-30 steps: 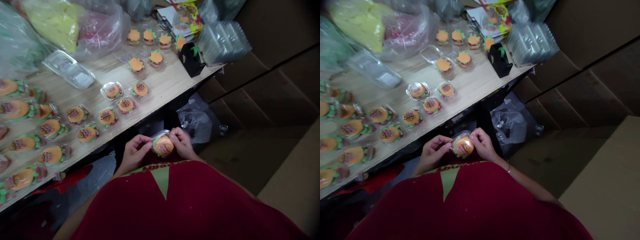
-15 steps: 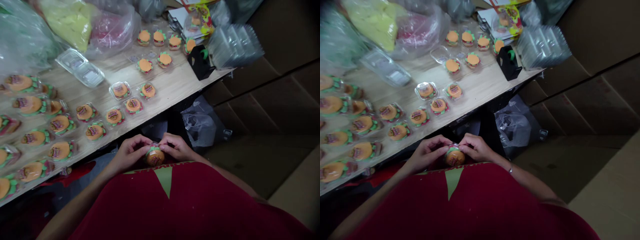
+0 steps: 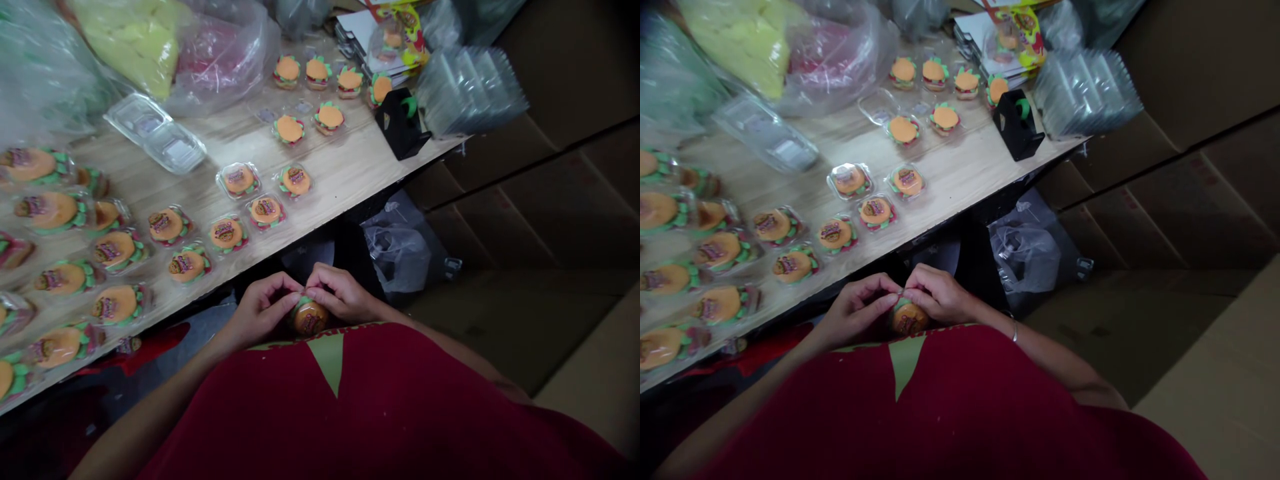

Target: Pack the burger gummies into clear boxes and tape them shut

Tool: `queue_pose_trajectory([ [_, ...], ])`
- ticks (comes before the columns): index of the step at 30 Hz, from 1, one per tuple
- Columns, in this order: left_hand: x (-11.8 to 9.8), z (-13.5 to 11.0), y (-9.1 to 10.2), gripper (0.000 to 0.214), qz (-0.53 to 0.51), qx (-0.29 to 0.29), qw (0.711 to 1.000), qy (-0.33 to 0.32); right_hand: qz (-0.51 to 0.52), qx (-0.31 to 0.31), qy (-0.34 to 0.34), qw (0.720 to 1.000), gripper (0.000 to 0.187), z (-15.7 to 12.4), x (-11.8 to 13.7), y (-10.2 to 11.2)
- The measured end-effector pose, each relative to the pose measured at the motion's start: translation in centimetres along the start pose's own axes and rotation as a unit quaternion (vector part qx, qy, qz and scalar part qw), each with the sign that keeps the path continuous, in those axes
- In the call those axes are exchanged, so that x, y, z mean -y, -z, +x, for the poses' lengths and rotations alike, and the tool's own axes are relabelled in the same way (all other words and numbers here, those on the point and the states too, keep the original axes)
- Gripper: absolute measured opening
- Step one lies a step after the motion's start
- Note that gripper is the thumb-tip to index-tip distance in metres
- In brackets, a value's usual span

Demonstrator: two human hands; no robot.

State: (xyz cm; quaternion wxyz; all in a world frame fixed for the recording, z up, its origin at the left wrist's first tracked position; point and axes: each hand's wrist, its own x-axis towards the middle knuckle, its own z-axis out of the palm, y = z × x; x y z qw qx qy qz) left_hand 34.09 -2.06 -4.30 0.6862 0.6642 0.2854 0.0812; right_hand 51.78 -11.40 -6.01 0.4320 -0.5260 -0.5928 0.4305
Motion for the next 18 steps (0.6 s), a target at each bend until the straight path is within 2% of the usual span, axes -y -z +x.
queue_pose_trajectory([
  [3,0.4,-0.1,0.0,0.017,-0.044,-0.021,0.999,0.015,0.088,0.003,-0.094,0.992,0.015,-0.5,-0.2,0.3],
  [6,1.2,-0.4,-0.2,0.018,-0.116,-0.097,0.988,0.043,0.173,-0.002,-0.176,0.969,0.017,-1.2,-0.5,1.0],
  [8,1.7,-0.5,-0.3,0.02,-0.152,-0.141,0.977,0.057,0.187,-0.016,-0.185,0.965,0.017,-1.3,-0.5,1.4],
  [10,1.7,-0.3,-0.3,0.02,-0.151,-0.152,0.975,0.057,0.178,-0.026,-0.177,0.968,0.015,-1.0,-0.4,1.8],
  [12,1.2,0.2,-0.1,0.019,-0.122,-0.137,0.982,0.036,0.17,-0.022,-0.166,0.971,0.014,-0.2,-0.3,2.2],
  [14,0.4,1.1,0.1,0.021,-0.086,-0.086,0.992,0.024,0.177,-0.003,-0.158,0.971,0.013,0.6,-0.2,2.3],
  [16,-0.3,2.0,0.1,0.025,-0.065,-0.029,0.997,0.03,0.196,0.01,-0.154,0.968,0.014,1.3,-0.2,2.2],
  [18,-0.7,2.6,-0.3,0.027,-0.067,-0.014,0.997,0.039,0.221,-0.007,-0.159,0.962,0.017,1.4,-0.2,1.9],
])
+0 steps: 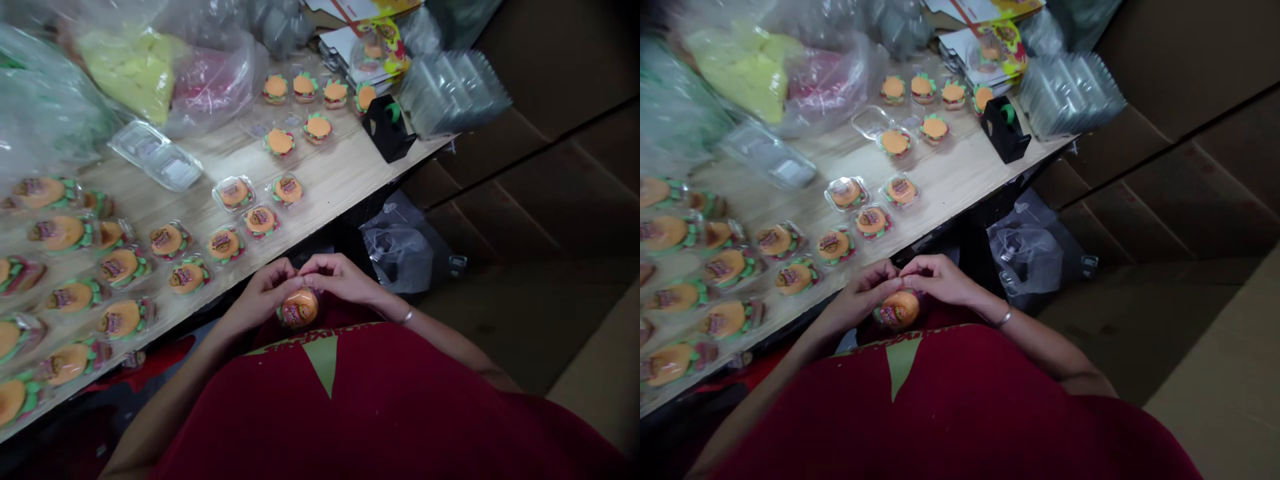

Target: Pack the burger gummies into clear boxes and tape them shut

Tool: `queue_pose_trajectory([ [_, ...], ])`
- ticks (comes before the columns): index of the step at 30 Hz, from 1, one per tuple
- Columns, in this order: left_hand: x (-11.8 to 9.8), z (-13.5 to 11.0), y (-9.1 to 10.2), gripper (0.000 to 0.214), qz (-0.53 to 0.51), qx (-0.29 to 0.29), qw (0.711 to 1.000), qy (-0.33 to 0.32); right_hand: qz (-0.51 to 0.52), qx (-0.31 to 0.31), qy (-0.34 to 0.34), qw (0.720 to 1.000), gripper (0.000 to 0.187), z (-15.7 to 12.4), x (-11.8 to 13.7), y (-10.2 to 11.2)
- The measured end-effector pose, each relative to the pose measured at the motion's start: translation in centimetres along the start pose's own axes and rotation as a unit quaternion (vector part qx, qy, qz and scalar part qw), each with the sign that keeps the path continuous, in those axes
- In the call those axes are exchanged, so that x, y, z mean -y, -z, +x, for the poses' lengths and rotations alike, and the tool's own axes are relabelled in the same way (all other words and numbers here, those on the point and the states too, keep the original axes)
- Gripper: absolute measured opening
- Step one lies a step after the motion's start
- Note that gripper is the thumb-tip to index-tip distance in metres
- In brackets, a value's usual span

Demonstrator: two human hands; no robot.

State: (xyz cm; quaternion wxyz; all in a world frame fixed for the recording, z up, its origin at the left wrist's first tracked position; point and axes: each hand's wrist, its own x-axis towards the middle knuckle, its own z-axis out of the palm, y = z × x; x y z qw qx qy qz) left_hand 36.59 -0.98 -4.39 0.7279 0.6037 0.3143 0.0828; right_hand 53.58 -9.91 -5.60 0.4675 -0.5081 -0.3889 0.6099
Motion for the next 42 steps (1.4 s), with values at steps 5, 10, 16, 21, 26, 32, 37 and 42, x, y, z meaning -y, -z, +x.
queue_pose_trajectory([
  [5,1.0,0.0,-1.8,0.026,-0.085,-0.088,0.992,-0.026,0.038,-0.071,0.0,0.997,0.023,-1.7,-0.7,-0.2],
  [10,1.9,-1.0,-2.7,0.021,-0.07,-0.074,0.995,-0.006,0.036,-0.078,0.008,0.996,0.018,-3.2,-1.3,-0.7],
  [16,2.3,-1.5,-2.7,0.016,-0.036,-0.104,0.993,-0.045,0.004,-0.082,0.027,0.996,0.014,-2.8,-1.4,-1.2],
  [21,1.6,-1.8,-2.1,0.011,0.004,-0.038,0.994,-0.1,0.009,-0.057,0.042,0.997,0.012,-3.1,-0.8,-1.3],
  [26,0.9,-1.9,-2.1,0.007,0.058,-0.041,0.986,-0.152,-0.1,-0.051,0.1,0.989,0.009,-3.5,-0.6,-1.4],
  [32,0.8,-2.2,-2.3,0.011,0.096,-0.067,0.984,-0.132,-0.259,-0.056,0.186,0.946,0.006,-3.2,-0.9,-1.5],
  [37,1.2,-2.2,-2.0,0.009,0.11,-0.054,0.984,-0.132,-0.296,-0.045,0.184,0.936,0.006,-3.0,-1.1,-1.6],
  [42,1.3,-2.0,-2.1,0.012,0.117,-0.075,0.984,-0.114,-0.282,-0.072,0.195,0.937,0.007,-2.7,-1.3,-1.7],
])
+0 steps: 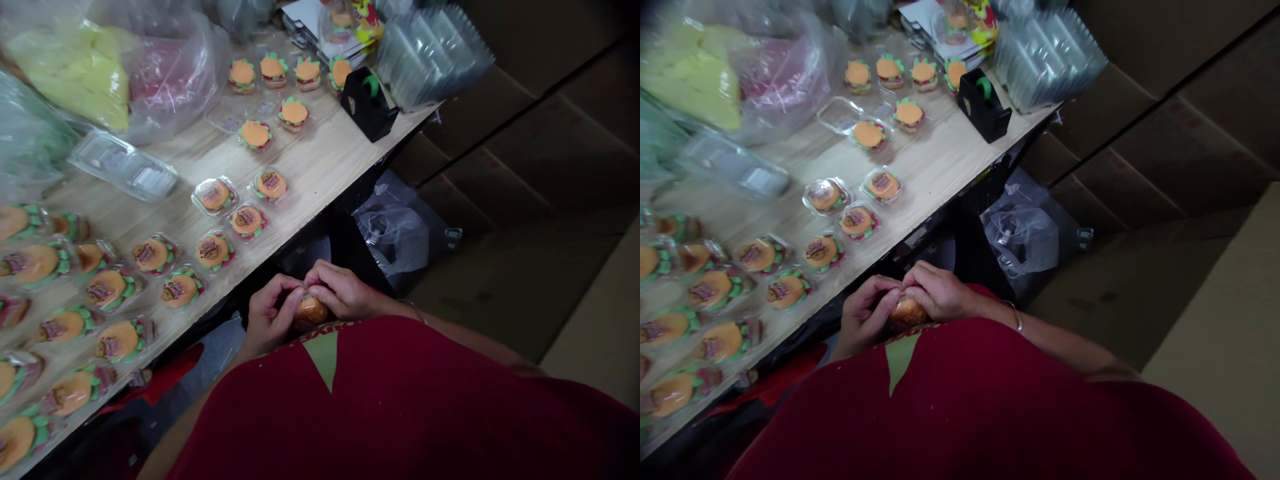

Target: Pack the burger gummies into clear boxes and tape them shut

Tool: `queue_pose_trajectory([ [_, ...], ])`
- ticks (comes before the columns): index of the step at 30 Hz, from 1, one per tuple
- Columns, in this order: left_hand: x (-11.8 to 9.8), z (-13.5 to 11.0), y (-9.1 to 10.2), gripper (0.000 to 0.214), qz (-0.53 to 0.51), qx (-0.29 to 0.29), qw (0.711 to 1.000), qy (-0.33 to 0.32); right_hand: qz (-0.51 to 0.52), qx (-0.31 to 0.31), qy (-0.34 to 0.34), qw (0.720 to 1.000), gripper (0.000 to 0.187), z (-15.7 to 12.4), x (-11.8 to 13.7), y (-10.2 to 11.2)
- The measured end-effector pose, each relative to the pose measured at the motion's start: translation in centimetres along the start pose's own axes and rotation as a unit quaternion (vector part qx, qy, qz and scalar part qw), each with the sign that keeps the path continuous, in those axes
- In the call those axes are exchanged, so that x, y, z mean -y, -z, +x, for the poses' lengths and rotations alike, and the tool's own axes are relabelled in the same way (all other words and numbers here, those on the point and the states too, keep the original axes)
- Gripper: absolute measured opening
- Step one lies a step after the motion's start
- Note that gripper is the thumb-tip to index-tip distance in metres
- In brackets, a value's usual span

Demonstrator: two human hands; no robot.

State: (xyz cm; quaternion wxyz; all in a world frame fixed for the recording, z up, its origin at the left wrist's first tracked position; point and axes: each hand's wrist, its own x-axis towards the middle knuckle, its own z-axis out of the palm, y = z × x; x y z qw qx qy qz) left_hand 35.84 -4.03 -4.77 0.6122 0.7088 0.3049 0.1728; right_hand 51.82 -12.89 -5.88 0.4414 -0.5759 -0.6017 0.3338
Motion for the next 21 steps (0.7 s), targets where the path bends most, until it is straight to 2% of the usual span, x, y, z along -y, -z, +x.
queue_pose_trajectory([
  [2,0.0,0.1,-0.1,0.014,-0.022,-0.005,0.999,0.024,0.002,-0.02,-0.002,1.0,0.007,0.1,-0.1,0.0],
  [6,0.0,0.1,-0.3,0.018,-0.098,-0.005,0.994,0.057,-0.026,-0.029,0.036,0.999,0.027,-0.1,-0.3,0.3],
  [11,0.7,-0.4,-0.6,0.023,-0.141,-0.037,0.989,0.037,-0.146,-0.03,0.132,0.98,0.036,-0.7,-0.6,0.8],
  [15,1.4,-0.9,-1.0,0.021,-0.128,-0.052,0.99,0.005,-0.204,-0.036,0.186,0.961,0.033,-0.8,-0.7,0.8],
  [18,1.3,-1.1,-0.8,0.018,-0.15,-0.05,0.987,-0.005,-0.181,-0.029,0.182,0.966,0.026,-0.7,-0.5,0.8],
  [21,1.0,-0.5,0.3,0.019,-0.19,-0.01,0.981,0.046,-0.141,-0.006,0.163,0.976,0.022,-0.6,-0.3,0.8],
])
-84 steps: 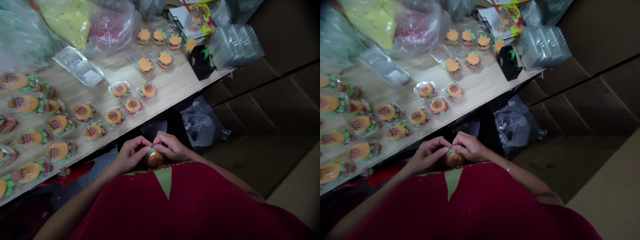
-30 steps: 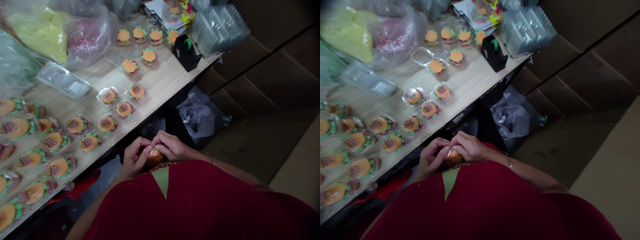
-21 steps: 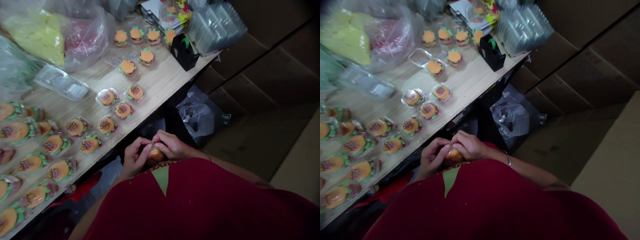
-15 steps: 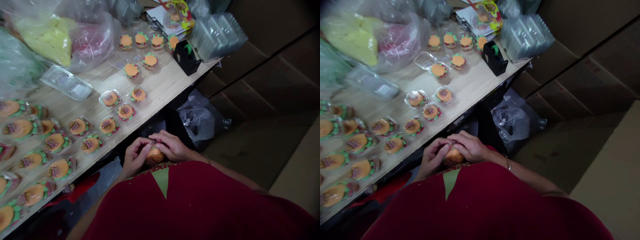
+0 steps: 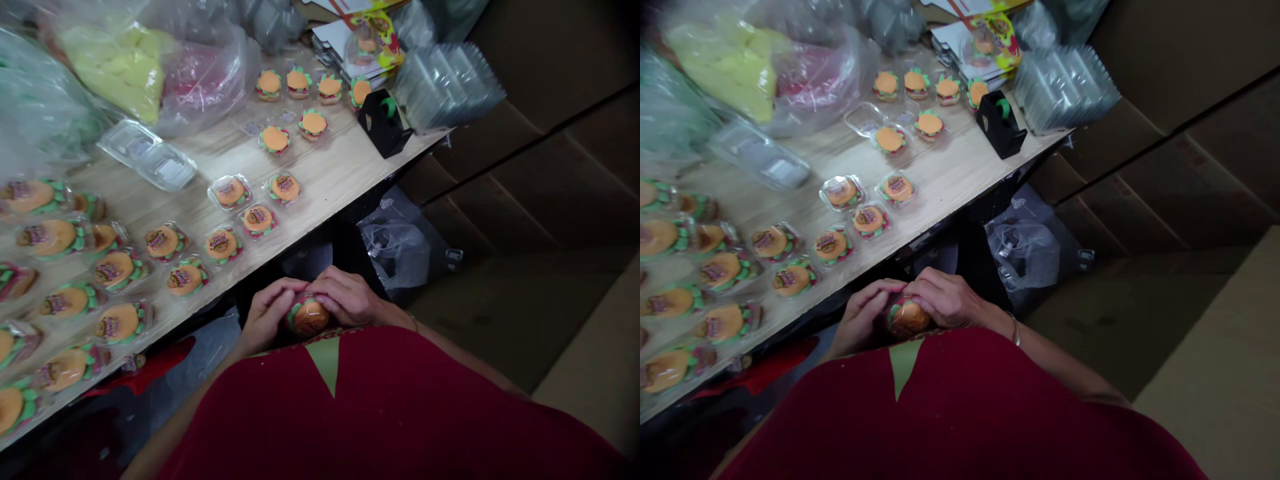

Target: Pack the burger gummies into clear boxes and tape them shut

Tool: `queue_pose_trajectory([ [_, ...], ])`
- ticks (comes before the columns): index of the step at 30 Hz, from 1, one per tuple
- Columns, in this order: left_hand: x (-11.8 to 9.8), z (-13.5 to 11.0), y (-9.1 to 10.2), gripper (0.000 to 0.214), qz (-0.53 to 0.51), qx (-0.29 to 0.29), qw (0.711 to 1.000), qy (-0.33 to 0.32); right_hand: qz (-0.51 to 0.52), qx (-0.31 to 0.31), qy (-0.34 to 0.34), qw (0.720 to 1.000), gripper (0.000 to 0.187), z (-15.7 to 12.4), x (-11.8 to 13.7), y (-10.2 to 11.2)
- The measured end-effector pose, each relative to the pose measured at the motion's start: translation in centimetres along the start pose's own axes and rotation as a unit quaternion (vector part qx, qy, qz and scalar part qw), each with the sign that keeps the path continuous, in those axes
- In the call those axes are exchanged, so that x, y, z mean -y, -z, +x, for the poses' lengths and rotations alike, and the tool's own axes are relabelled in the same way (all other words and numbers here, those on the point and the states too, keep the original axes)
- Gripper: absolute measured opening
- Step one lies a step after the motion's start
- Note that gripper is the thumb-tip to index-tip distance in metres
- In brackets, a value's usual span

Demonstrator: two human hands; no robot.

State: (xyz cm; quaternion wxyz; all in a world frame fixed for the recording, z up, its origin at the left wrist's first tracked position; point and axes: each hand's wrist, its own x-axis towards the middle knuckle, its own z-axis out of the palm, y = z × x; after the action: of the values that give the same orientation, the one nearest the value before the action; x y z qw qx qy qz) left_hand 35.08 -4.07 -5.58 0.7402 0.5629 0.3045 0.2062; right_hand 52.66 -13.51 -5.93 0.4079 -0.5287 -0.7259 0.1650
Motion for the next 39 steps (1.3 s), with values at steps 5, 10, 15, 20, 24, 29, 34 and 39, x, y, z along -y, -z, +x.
queue_pose_trajectory([
  [5,-2.3,3.1,2.6,0.015,0.038,0.208,0.973,0.093,0.046,0.003,0.02,0.999,0.023,-0.1,-0.2,-0.3],
  [10,-5.2,5.8,3.2,0.019,0.238,0.376,0.894,0.052,0.047,-0.014,0.026,0.998,0.022,-0.2,-0.3,-0.6],
  [15,-6.7,6.7,2.4,0.019,0.338,0.438,0.832,-0.027,0.084,-0.029,0.041,0.995,0.019,0.2,-0.1,-0.7],
  [20,-4.7,5.9,2.5,0.017,0.245,0.406,0.88,0.025,0.102,-0.016,0.008,0.995,0.014,0.3,-0.3,-0.7],
  [24,-1.8,2.7,2.1,0.024,0.102,0.241,0.964,0.041,0.116,-0.02,-0.049,0.992,0.012,-0.1,-0.6,-0.7],
  [29,-0.3,0.3,1.5,0.019,0.093,0.15,0.984,-0.023,0.133,0.006,-0.122,0.984,0.012,-0.3,-0.6,-1.1],
  [34,-0.2,0.4,1.0,0.013,0.122,0.103,0.987,-0.034,0.159,0.065,-0.163,0.972,0.009,0.3,-0.3,-1.1],
  [39,-0.4,0.6,0.7,0.014,0.084,0.063,0.994,0.012,0.237,0.05,-0.245,0.939,0.009,0.3,-0.2,-1.0],
])
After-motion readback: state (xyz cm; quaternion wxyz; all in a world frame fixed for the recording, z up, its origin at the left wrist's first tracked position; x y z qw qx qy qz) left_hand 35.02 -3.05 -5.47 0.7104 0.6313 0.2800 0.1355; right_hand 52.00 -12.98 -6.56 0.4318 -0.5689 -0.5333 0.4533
